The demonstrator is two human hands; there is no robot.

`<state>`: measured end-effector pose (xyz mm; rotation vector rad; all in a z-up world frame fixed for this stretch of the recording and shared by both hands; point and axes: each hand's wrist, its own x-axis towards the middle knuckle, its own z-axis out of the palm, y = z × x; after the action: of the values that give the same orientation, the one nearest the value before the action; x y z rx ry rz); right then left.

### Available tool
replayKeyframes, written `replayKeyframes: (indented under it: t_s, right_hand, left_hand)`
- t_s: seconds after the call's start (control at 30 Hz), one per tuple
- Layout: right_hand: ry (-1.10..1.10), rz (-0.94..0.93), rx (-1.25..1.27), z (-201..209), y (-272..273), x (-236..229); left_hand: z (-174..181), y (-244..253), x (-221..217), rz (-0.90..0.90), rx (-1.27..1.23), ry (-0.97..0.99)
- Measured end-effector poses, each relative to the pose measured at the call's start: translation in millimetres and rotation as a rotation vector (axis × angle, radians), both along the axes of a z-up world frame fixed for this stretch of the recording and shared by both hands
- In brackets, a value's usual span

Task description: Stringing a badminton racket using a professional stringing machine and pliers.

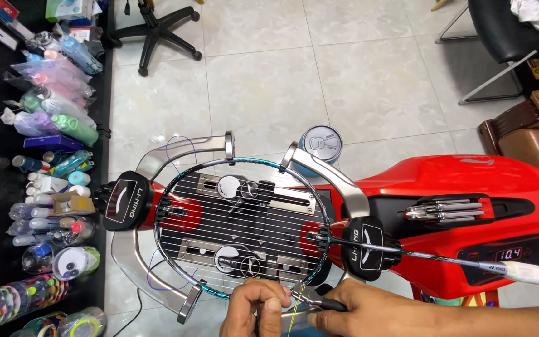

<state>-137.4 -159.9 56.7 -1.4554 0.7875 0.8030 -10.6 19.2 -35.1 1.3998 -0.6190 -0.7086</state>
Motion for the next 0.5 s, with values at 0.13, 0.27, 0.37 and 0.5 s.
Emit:
replayKeyframes:
  t_s: [0.13,0.27,0.37,0.5]
  right_hand:
    - [0.023,-0.006,0.01,4.0,-0.9,6.1]
    - [0.036,-0.04,0.05,-0.2,-0.3,6.8]
    - [0.013,-0.055,0.069,-2.0,-0.4,7.7]
    - [0.008,-0.05,0.082,0.9,-1.2,13.4]
  left_hand:
    - [-0.2,0.6,-2.2,0.017,-0.047,0.025]
    - [-4.1,3.6,-0.2,-0.047,-0.085,0.021]
    - [-5.2,4.9,-0.2,-0.067,-0.036,0.026]
    - [-17.8,8.5,1.0,-0.102,-0.045,-0.053]
